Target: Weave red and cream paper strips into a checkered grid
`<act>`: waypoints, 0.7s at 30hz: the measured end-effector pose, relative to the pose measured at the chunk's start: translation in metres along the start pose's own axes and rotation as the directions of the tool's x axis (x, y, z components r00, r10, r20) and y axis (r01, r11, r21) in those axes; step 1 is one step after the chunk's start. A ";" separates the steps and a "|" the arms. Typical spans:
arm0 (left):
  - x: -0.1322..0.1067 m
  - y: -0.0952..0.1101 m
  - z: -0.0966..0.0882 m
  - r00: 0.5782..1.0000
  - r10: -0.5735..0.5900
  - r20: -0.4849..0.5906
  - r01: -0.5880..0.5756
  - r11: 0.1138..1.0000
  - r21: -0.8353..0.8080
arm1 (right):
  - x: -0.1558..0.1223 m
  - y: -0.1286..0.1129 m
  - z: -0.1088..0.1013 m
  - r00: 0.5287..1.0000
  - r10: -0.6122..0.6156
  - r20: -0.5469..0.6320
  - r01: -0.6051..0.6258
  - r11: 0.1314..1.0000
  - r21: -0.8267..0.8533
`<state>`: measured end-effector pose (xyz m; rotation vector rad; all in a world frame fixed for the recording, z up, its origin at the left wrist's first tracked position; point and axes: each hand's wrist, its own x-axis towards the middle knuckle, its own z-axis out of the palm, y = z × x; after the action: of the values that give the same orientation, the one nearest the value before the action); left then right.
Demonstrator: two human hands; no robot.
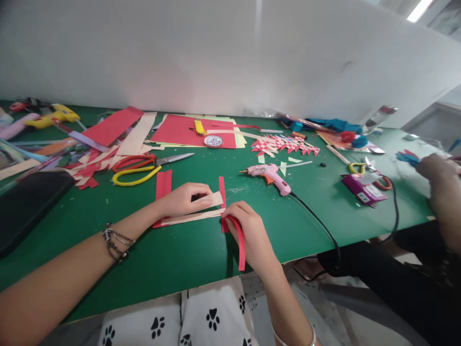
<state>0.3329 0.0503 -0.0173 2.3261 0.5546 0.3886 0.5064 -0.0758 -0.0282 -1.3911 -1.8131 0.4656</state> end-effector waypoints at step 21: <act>-0.002 0.003 0.000 0.993 -0.027 -0.112 0.016 0.995 -0.102 | -0.007 -0.013 0.006 0.992 0.082 0.092 -0.086 0.995 0.045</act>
<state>0.3323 0.0474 -0.0153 2.2090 0.5998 0.5291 0.4945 -0.0859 -0.0255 -1.4371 -1.8072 0.6222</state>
